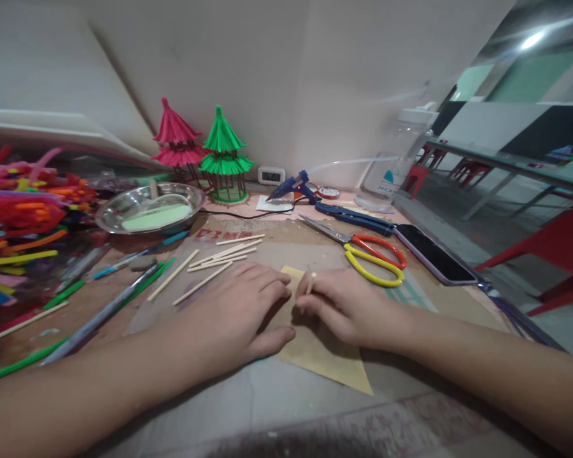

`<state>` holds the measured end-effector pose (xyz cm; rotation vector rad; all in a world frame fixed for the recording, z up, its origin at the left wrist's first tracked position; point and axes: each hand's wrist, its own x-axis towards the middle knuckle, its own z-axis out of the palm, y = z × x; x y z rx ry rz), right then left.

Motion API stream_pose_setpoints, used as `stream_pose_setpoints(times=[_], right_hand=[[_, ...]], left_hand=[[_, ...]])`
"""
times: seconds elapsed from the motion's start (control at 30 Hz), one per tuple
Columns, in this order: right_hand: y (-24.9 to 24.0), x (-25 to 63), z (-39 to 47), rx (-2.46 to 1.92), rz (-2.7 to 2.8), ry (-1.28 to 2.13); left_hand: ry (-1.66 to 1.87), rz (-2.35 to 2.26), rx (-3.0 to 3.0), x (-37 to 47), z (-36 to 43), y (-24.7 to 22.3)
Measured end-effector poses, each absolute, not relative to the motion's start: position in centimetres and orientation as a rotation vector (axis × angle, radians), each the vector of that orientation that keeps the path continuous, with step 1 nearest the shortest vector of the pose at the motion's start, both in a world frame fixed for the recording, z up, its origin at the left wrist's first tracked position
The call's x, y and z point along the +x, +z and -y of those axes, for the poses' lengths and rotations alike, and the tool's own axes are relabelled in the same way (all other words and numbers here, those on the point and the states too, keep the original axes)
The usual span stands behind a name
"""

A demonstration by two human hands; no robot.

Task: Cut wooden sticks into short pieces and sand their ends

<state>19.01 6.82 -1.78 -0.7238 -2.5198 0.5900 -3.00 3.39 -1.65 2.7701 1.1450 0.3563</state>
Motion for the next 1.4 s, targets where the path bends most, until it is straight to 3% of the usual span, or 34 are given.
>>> stream_pose_setpoints(times=[0.67,1.4], right_hand=[[-1.90,18.80,-6.69,-0.717,2.554,0.412],[-1.79,18.30,-6.34,-0.599,2.539,0.473]], left_hand=[[0.365,-1.156,2.782,-3.01,-3.34,-1.60],[0.376,-1.124,2.768,-3.05,-3.29,-1.50]])
